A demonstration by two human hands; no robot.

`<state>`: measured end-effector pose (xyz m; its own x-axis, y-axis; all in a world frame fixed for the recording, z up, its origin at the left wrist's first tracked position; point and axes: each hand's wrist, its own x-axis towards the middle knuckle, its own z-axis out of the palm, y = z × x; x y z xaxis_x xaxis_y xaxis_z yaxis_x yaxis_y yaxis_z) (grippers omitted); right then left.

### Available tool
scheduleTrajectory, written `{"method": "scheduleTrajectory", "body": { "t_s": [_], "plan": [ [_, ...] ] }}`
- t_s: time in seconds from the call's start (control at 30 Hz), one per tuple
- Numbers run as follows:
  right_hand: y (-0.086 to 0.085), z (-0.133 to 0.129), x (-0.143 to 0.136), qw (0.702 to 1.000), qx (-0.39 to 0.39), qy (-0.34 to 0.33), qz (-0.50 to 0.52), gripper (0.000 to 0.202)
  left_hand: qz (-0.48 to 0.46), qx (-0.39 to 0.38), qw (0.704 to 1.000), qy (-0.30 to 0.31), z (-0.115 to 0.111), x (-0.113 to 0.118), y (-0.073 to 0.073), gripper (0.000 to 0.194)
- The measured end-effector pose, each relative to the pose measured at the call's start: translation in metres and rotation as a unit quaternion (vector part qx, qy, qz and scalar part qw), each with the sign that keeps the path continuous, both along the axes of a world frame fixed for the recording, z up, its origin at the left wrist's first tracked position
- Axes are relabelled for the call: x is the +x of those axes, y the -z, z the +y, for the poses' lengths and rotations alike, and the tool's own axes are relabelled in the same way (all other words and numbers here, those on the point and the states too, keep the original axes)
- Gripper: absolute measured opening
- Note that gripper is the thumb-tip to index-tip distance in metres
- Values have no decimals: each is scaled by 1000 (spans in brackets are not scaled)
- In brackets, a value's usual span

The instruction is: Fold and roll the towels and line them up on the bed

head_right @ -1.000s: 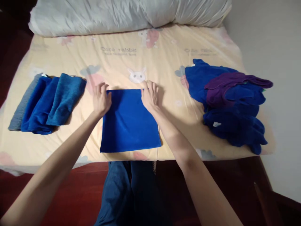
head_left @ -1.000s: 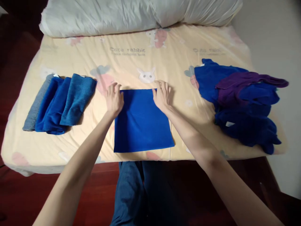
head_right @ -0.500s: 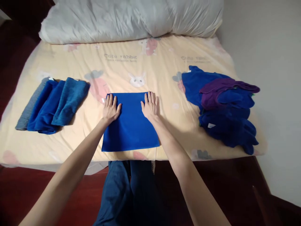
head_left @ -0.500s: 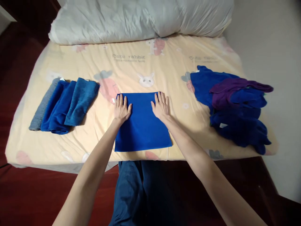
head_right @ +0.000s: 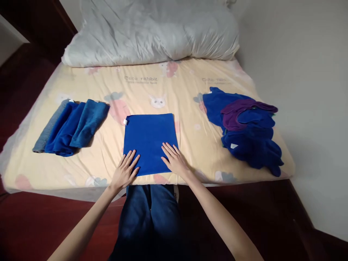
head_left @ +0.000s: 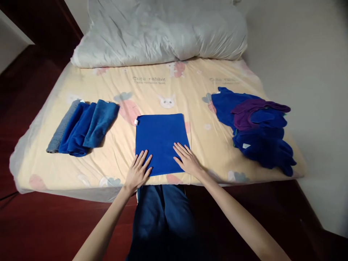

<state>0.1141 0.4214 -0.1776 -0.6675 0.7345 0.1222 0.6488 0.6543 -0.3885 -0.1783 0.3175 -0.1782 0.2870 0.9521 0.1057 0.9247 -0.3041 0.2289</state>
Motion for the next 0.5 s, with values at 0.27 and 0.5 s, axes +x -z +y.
{"method": "scheduleTrajectory", "body": {
  "t_s": [0.27,0.5],
  "plan": [
    [9,-40,66,999,-2,19,28,63,-20,-7,999,24,-49,-33,7,72],
    [6,-54,71,992,28,24,118,61,-87,-4,996,22,-41,-35,8,54]
  ]
}}
